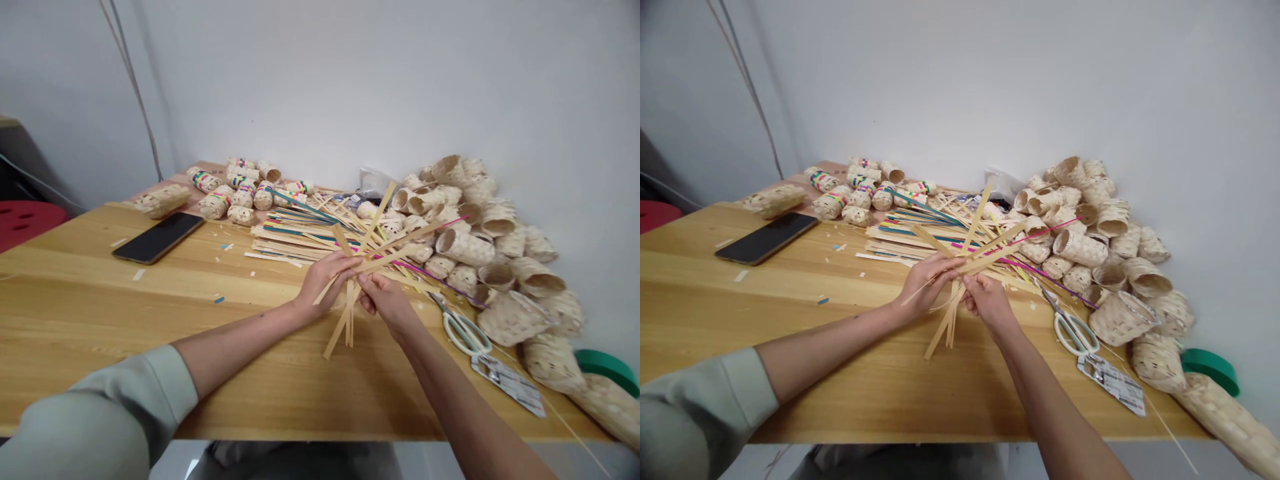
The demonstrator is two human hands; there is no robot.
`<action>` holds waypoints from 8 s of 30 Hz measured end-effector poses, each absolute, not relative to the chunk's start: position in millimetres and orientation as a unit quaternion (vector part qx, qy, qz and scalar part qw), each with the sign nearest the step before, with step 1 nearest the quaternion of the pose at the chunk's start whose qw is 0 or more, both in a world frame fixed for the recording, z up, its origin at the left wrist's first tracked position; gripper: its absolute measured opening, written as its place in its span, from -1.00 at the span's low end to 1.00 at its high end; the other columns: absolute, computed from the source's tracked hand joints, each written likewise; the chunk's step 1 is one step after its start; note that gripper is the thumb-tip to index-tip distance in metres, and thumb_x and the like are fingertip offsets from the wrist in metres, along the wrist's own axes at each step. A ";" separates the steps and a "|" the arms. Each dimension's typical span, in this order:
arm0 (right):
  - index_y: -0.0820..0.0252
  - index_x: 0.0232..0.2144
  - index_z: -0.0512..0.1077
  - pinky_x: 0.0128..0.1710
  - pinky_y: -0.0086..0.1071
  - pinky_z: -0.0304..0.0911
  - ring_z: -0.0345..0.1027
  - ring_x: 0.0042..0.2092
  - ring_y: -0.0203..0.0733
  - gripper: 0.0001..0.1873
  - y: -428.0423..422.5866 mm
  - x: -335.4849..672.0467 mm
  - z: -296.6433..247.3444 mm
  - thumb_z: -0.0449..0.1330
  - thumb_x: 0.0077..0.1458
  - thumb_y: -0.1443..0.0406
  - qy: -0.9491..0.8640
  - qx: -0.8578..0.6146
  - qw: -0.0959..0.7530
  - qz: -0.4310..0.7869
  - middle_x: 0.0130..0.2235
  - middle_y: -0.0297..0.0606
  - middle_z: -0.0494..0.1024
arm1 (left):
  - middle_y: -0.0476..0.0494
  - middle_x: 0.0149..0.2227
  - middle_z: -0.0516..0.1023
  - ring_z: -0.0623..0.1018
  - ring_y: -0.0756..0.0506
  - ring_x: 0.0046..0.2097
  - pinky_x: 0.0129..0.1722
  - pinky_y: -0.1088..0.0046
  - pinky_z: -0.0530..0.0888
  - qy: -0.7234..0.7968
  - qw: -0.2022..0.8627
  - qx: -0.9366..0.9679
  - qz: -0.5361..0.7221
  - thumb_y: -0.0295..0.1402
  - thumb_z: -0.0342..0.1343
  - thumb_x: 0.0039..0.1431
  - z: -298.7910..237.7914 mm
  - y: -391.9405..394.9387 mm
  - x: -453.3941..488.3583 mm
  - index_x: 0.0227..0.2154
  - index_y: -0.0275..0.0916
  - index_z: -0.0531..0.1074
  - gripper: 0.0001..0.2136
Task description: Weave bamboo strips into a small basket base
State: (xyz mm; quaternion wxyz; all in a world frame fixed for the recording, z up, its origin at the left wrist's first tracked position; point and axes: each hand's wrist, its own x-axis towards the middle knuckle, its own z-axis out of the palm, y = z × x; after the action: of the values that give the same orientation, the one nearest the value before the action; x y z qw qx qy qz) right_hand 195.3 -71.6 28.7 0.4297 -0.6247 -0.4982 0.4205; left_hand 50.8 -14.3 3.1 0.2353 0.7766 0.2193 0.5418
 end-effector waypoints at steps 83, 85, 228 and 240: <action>0.15 -0.45 0.48 -0.28 -0.34 0.21 0.36 -0.32 -0.20 -0.83 -73.2 179.8 21.9 0.13 0.12 0.25 -0.692 -0.561 0.452 -0.049 -0.40 -0.26 0.52 | -0.20 -0.18 0.59 0.56 -0.06 -0.23 -0.21 0.44 0.50 0.298 0.678 0.416 0.527 -0.44 0.24 -0.08 18.3 -16.2 54.0 -0.19 -0.33 0.53 -0.69; 0.14 -0.49 0.46 -0.32 -0.36 0.20 0.34 -0.36 -0.22 -0.84 -71.5 180.0 27.0 0.17 0.07 0.23 -0.668 -0.588 0.456 0.009 -0.42 -0.30 0.51 | -0.23 -0.15 0.57 0.56 -0.08 -0.20 -0.19 0.41 0.50 0.280 0.683 0.414 0.532 -0.42 0.25 -0.08 21.0 -17.0 54.7 -0.20 -0.35 0.53 -0.69; 0.15 -0.36 0.28 -0.67 -0.53 0.12 0.22 -0.66 -0.38 -0.65 -53.2 213.2 39.5 0.18 0.01 0.01 -0.588 -0.518 0.518 0.343 -0.64 -0.45 0.40 | -0.28 -0.28 0.59 0.60 -0.06 -0.24 -0.07 0.47 0.46 0.140 0.906 0.228 0.327 -0.61 -0.01 0.15 18.6 -3.7 46.1 -0.26 -0.50 0.44 -0.84; 0.12 -0.31 0.21 -0.69 -0.51 0.14 0.27 -0.59 -0.34 -0.62 -44.6 209.5 28.8 0.14 0.02 -0.02 -0.545 -0.493 0.548 0.399 -0.57 -0.46 0.40 | -0.30 -0.24 0.58 0.58 -0.08 -0.20 -0.01 0.41 0.41 0.137 0.886 0.269 0.352 -0.58 -0.02 0.17 20.4 -4.4 50.1 -0.26 -0.50 0.48 -0.81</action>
State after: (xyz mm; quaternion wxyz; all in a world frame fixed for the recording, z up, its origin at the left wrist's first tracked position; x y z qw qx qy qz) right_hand 209.5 -44.6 28.8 0.5481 -0.4933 -0.5448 0.3994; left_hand 50.1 -4.4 20.4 0.8860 0.2685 0.1373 0.3521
